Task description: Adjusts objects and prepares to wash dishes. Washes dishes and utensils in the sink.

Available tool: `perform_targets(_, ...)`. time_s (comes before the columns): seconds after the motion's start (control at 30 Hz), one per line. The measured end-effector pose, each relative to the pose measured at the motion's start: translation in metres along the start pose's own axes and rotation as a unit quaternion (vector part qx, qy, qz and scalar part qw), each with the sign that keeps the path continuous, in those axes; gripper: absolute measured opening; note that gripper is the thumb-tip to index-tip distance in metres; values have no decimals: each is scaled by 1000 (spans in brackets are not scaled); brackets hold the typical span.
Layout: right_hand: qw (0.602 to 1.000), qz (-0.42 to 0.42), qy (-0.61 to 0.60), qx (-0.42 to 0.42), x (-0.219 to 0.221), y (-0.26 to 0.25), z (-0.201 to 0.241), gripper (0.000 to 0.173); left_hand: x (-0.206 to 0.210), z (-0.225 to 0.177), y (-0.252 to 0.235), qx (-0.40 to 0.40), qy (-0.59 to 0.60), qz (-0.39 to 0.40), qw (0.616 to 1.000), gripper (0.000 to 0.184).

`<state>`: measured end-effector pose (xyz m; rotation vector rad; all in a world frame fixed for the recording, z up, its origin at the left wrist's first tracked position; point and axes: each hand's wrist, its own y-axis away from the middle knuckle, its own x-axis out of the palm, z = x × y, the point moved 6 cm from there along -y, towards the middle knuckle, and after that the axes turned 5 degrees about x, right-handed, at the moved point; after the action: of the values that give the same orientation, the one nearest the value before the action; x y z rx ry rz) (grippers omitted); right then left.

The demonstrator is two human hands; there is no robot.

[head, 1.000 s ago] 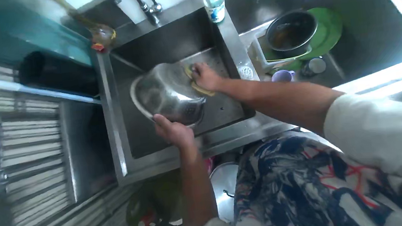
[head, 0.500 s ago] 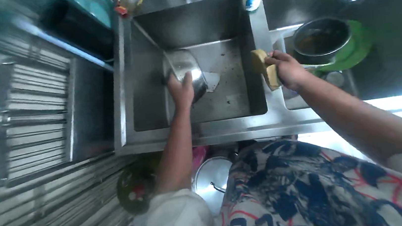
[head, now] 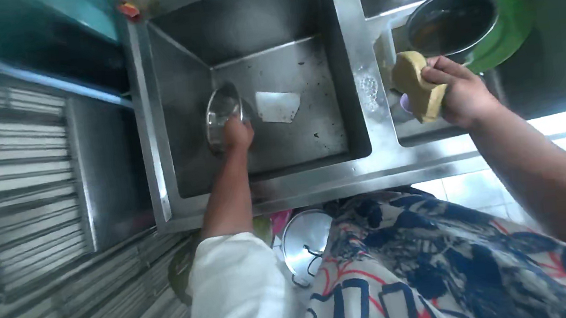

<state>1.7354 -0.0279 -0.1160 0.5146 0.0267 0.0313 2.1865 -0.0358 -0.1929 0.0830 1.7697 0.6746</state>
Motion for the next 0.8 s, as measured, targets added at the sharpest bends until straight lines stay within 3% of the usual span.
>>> perform_targets(0.3, 994, 67, 68, -50, 19, 0, 7, 14, 65, 1, -7, -5, -187, 206, 961, 42)
perform_targets(0.53, 991, 80, 86, -62, 27, -8, 13, 13, 96, 18, -3, -3, -237, 272, 933, 36)
perform_targets(0.8, 989, 110, 81, -58, 50, -13, 15, 14, 123, 37, -5, -29, -262, 344, 901, 45)
